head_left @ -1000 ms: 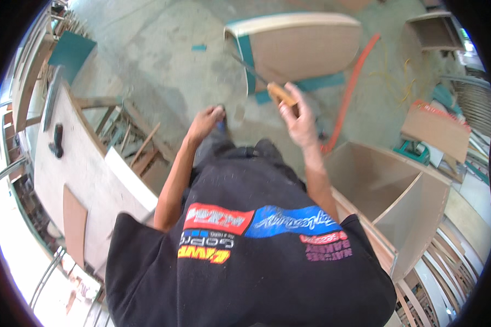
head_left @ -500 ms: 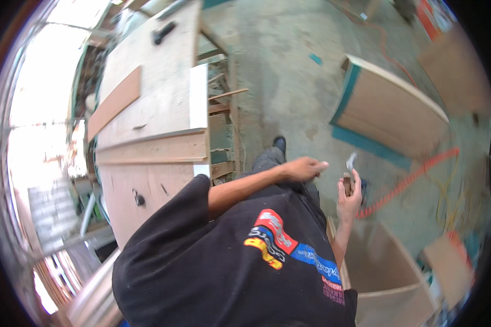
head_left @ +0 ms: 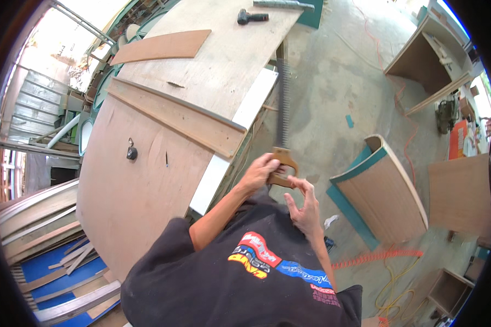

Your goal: The person uses a hand saw to cut a curved wooden board and then measures a long green laminate strip with a tape measure on a workbench.

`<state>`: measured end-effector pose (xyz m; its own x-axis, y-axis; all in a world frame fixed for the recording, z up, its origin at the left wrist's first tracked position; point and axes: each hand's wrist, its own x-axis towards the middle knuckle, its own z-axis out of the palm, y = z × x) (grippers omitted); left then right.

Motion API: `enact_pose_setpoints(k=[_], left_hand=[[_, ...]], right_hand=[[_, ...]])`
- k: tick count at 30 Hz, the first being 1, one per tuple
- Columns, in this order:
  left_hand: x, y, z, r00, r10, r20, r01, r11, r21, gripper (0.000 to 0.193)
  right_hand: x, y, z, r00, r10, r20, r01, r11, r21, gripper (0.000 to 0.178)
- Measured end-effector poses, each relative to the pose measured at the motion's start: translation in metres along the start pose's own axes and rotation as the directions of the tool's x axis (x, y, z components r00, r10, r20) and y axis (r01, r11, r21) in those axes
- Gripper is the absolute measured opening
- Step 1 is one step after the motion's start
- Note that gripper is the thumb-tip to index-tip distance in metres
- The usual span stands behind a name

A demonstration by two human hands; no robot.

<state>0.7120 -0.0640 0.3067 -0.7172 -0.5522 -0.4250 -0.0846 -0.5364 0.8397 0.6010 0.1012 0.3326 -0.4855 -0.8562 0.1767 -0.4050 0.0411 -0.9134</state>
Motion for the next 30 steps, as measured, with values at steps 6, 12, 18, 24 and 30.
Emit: enact_pose_setpoints(k=[6,12,18,24,30], left_hand=[[0.052,0.035,-0.131,0.863,0.229,-0.45,-0.283,0.957,-0.058,0.021],[0.157,0.059,-0.228,0.804,0.196,-0.561,-0.281,0.957,-0.069,0.028],[0.248,0.058,-0.36,0.781,0.297,-0.549,-0.205,0.953,0.225,0.035],[0.283,0.075,-0.347,0.719,0.175,-0.673,-0.223,0.975,0.015,0.034],[0.271,0.071,-0.279,0.62,0.047,-0.783,0.163,0.969,0.187,0.03]], right_hand=[[0.037,0.014,0.003,0.923,0.354,-0.151,-0.315,0.92,0.232,0.017],[0.011,0.05,-0.027,0.86,0.418,-0.292,-0.439,0.899,-0.006,0.024],[-0.077,0.1,-0.019,0.736,0.453,-0.504,-0.611,0.764,-0.205,0.044],[-0.216,0.139,0.017,0.374,0.641,-0.671,-0.87,0.492,-0.015,0.046],[-0.391,0.162,0.119,-0.18,0.774,-0.607,-0.826,0.216,0.521,0.03]])
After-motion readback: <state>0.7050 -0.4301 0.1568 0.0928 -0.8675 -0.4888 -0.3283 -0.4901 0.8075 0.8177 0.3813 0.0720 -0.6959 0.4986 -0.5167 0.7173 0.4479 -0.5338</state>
